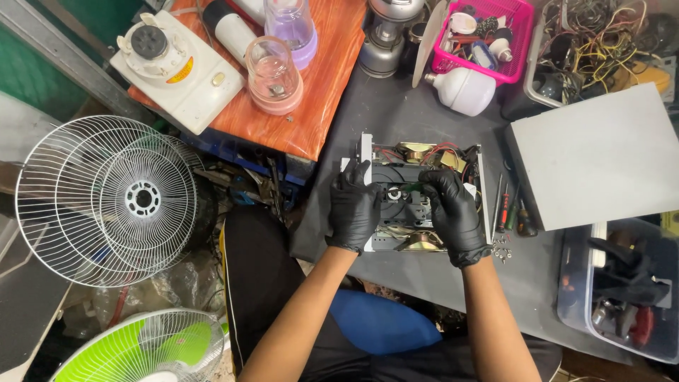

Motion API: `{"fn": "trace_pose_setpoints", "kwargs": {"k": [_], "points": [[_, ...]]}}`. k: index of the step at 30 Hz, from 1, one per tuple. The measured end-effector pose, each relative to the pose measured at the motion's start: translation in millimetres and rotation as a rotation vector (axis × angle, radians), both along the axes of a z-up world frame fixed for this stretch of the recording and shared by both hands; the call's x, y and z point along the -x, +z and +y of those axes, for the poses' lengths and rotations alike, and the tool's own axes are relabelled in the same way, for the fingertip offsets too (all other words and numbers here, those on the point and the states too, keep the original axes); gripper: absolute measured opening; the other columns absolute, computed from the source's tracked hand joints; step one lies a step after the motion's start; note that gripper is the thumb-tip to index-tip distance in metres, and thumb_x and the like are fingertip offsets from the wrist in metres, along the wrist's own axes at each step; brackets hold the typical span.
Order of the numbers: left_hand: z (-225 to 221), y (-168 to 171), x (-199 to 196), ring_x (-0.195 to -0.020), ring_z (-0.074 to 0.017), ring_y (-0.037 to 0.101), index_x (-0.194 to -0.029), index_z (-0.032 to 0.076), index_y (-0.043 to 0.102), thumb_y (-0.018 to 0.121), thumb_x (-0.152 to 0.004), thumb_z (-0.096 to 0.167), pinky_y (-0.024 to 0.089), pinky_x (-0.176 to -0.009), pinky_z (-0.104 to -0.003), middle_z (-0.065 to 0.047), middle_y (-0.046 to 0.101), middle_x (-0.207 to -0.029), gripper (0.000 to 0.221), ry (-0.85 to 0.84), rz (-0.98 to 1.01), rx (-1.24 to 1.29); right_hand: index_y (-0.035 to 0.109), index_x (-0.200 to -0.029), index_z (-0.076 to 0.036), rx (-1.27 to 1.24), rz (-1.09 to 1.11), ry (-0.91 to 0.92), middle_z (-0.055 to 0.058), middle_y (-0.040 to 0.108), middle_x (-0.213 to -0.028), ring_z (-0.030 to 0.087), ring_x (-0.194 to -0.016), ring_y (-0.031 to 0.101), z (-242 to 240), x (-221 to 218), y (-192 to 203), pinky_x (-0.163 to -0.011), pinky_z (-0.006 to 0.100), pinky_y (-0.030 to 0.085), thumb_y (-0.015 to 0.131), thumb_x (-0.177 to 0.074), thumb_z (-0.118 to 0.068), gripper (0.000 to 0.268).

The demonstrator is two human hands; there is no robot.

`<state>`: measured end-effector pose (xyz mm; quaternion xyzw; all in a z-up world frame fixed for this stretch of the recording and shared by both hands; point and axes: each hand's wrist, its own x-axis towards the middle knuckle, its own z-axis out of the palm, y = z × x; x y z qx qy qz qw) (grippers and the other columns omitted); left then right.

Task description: The person is securing components of an optical drive by manually placing small screws into the assembly.

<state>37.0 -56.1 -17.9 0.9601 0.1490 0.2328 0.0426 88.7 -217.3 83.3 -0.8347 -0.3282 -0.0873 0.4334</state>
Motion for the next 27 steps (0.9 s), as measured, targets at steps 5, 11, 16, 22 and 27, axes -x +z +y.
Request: {"fn": "trace_pose_setpoints", "kwargs": {"k": [5,11,16,22,27], "points": [[-2,-19,-5,-0.126,-0.0456,0.054,-0.11,0.02,0.062,0.058,-0.091,0.039,0.037,-0.108,-0.062,-0.025,0.049,-0.149,0.027,0.014,-0.022,-0.131,0.071,-0.105,-0.008,0.031,-0.12,0.131,0.014,0.067,-0.093,0.046,-0.091,0.066,1,-11,-4,-0.082,0.048,0.055,0.062,-0.1,0.0,0.012],[-9,-17,-9,-0.112,-0.0469,0.062,-0.145,0.003,0.051,0.052,-0.095,0.037,0.039,-0.109,-0.062,-0.044,0.057,-0.124,0.06,0.065,-0.089,-0.18,0.067,-0.105,-0.005,0.111,-0.242,0.238,0.013,0.062,-0.094,0.044,-0.089,0.064,11,-10,9,-0.081,0.048,0.055,0.062,-0.099,0.0,0.01],[-2,-14,-1,-0.129,-0.0372,0.053,-0.122,0.016,0.067,0.051,-0.093,0.027,0.038,-0.104,-0.057,-0.026,0.051,-0.145,0.035,-0.044,-0.104,-0.08,0.067,-0.111,-0.007,0.152,-0.196,0.266,0.013,0.062,-0.091,0.044,-0.086,0.063,9,-22,2,-0.077,0.049,0.055,0.066,-0.091,0.003,0.022],[-12,-4,-1,-0.114,-0.0271,0.058,-0.153,0.021,0.042,0.048,-0.099,0.044,0.042,-0.108,-0.047,-0.018,0.049,-0.14,0.06,0.134,-0.076,-0.065,0.066,-0.117,-0.006,0.178,-0.253,0.19,0.016,0.062,-0.092,0.045,-0.089,0.064,12,-22,-6,-0.077,0.049,0.055,0.064,-0.099,-0.006,0.018],[6,8,11,-0.136,-0.0316,0.043,-0.108,0.027,0.069,0.076,-0.081,0.038,0.038,-0.101,-0.048,-0.002,0.048,-0.143,0.03,-0.164,-0.074,0.2,0.067,-0.119,-0.009,0.141,-0.198,0.143,0.013,0.064,-0.094,0.042,-0.09,0.065,10,-20,-8,-0.079,0.046,0.056,0.066,-0.1,-0.013,0.019]]}}
